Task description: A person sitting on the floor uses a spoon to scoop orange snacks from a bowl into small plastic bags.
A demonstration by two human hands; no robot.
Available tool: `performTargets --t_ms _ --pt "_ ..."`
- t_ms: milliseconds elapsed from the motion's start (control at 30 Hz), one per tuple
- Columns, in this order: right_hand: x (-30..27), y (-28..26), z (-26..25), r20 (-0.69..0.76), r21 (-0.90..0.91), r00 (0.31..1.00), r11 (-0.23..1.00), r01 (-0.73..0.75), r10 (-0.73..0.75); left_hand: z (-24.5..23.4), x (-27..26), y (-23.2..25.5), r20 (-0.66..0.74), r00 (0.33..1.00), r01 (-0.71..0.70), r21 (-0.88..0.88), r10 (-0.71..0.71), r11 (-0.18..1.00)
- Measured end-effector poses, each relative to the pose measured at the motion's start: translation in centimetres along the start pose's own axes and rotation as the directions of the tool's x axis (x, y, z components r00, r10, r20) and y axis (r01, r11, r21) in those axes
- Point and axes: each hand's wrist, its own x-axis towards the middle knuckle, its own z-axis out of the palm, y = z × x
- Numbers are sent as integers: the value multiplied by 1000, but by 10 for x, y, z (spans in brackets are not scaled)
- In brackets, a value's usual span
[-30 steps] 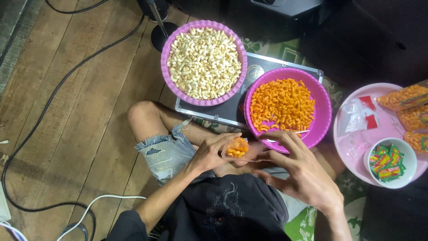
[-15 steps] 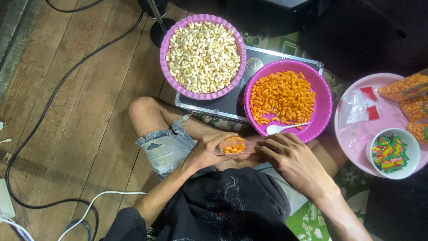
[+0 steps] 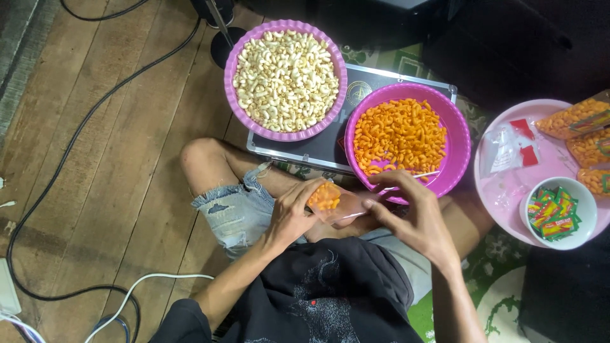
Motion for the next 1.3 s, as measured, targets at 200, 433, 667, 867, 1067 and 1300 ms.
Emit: performTargets --t_ms 200,433,667,867,1067,1300 --pt "1 -11 23 19 -98 998 993 -58 60 15 -8 -8 -63 998 -25 89 31 996" --pt "3 -15 37 12 -76 994 992 -105 106 2 -6 -1 -84 995 -36 121 47 992" --pt "1 -11 46 -22 -58 992 990 -128 127 2 -10 -5 -75 997 -16 87 22 996" --pt "-2 -5 47 -10 -1 987 987 -159 159 12 -20 -17 -67 998 10 102 -3 995" --pt "-6 13 49 -15 67 980 978 -198 199 21 -27 -24 -43 999 30 95 -26 995" --pt "-9 6 49 -65 133 950 946 -297 307 24 -27 -26 -49 998 36 100 -31 994"
